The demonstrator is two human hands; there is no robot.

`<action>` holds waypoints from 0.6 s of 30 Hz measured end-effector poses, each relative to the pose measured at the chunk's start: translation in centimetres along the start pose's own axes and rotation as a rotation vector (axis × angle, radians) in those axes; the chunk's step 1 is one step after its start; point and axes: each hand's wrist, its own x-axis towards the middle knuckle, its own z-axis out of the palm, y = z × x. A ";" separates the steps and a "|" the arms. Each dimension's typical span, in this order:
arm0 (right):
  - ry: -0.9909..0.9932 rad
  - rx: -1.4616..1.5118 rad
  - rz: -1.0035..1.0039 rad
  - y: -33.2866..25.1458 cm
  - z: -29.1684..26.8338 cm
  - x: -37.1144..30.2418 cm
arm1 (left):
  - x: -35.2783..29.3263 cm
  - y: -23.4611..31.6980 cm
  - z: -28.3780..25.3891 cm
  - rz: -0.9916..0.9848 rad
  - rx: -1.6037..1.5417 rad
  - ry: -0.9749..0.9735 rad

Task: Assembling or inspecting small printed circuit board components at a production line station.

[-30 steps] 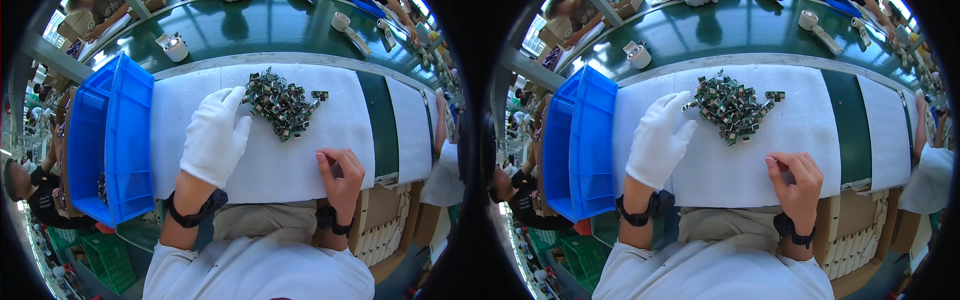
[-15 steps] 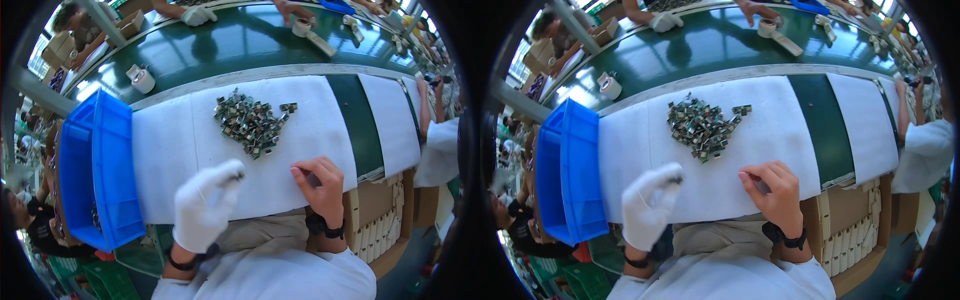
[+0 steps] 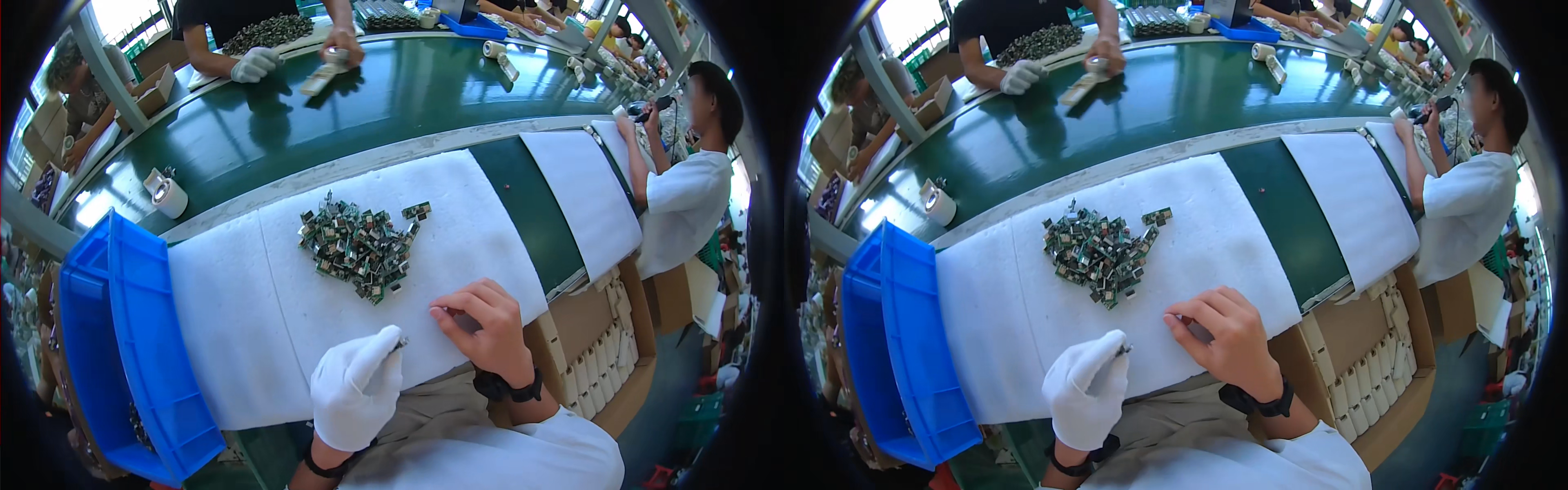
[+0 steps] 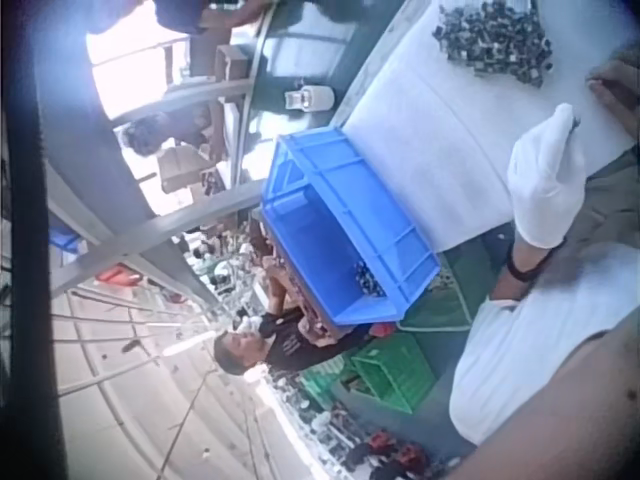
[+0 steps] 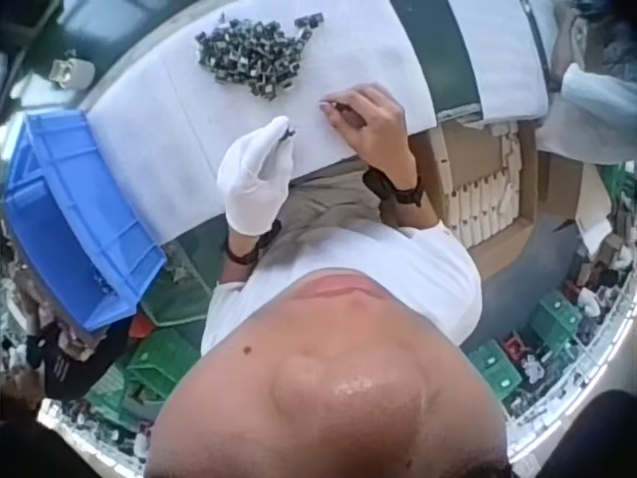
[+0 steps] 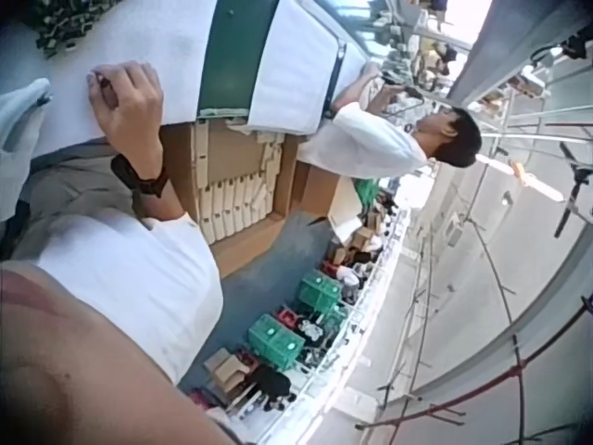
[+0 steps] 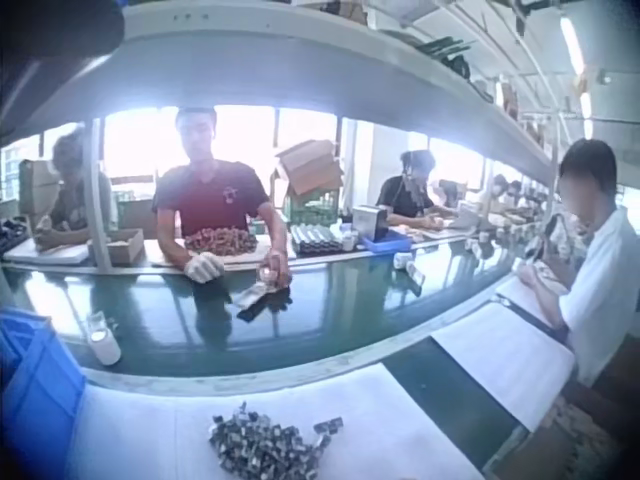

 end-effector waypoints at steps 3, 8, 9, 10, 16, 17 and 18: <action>0.003 -0.008 0.012 -0.1 0.2 -0.1 | -0.6 -0.2 0.5 0.067 0.077 0.013; -0.007 0.004 0.020 -0.3 0.1 0.3 | -1.2 -0.5 1.5 0.220 0.335 0.010; -0.013 0.013 0.019 -0.3 0.1 0.4 | -1.3 -0.6 1.7 0.261 0.412 0.006; -0.012 0.003 0.017 -0.3 0.1 0.4 | -1.3 -0.6 1.8 0.264 0.403 0.010; -0.011 0.003 0.021 -0.2 0.2 0.4 | -1.6 -0.9 1.9 0.314 0.467 -0.024; -0.008 0.001 0.021 -0.2 0.2 0.4 | -1.6 -0.9 2.0 0.315 0.469 -0.027; -0.008 0.001 0.020 -0.2 0.2 0.4 | -1.5 -0.9 1.9 0.315 0.469 -0.026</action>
